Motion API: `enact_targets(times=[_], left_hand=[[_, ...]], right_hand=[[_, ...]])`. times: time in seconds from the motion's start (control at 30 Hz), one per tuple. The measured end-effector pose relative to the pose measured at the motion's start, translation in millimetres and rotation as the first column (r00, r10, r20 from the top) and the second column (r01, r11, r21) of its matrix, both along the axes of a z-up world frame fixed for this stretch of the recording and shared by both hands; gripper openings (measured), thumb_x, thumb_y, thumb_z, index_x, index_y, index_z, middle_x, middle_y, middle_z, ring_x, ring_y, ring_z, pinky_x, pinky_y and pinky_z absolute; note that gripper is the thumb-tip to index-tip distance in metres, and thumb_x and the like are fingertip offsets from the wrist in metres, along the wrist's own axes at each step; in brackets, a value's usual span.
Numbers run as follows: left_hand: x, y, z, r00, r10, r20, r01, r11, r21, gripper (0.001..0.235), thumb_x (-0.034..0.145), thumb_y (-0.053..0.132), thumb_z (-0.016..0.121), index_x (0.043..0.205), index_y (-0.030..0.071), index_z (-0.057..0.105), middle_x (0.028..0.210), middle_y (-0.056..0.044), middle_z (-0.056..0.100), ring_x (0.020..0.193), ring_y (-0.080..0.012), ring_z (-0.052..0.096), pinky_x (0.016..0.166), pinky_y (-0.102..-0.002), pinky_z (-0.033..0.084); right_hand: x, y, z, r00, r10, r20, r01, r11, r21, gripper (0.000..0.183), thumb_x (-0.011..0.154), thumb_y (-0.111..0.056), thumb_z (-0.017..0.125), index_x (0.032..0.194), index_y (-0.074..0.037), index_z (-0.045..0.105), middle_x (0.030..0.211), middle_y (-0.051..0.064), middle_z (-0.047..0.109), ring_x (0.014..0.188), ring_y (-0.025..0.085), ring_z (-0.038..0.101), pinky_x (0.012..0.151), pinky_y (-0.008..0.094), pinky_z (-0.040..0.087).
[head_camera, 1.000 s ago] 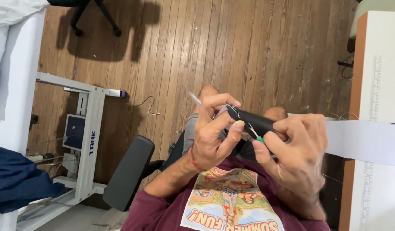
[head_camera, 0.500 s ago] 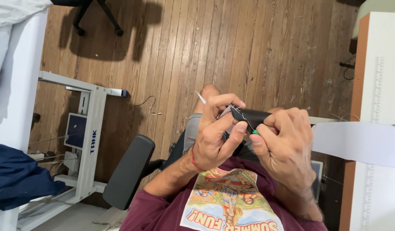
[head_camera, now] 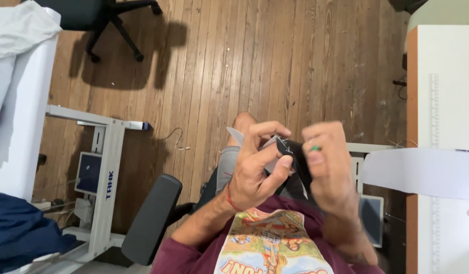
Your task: Finishing the edges of a leather piece using a small hand tool
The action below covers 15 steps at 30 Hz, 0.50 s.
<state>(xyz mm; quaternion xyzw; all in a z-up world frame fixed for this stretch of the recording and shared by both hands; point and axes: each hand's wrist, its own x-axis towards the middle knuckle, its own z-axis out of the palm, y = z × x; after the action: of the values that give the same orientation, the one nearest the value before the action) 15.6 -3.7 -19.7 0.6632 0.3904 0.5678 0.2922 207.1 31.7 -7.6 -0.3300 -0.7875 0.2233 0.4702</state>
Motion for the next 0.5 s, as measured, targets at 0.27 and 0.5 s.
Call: enact_targets(times=[0.27,0.5], left_hand=[[-11.7,5.6,19.7,0.997,-0.066,-0.033,0.066,0.998,-0.011,0.025,0.114,0.021,0.072,0.090,0.013,0.068,0.152,-0.012,0.061,0.133,-0.0320,0.059,0.118,-0.043,0.050],[-26.3,9.1,9.4,0.967,-0.237,0.096,0.250,0.953,-0.170,0.026,0.111,0.021,0.074,0.086,0.019,0.075,0.157,-0.007,0.064,0.129,-0.0248,0.053,0.120,-0.039,0.044]], right_hand=[[12.8,37.0,-64.4,0.842,0.347,-0.414,-0.515,0.748,-0.419,0.044,0.104,-0.027,0.078,0.106,-0.013,0.037,0.117,0.016,0.060,0.117,0.029,0.058,0.105,0.040,0.046],[14.5,33.1,-46.8,0.505,0.302,-0.808,-0.804,0.506,-0.313,0.057,0.100,0.019,0.073,0.108,-0.016,0.030,0.072,0.003,0.046,0.061,0.010,0.032,0.055,0.024,0.034]])
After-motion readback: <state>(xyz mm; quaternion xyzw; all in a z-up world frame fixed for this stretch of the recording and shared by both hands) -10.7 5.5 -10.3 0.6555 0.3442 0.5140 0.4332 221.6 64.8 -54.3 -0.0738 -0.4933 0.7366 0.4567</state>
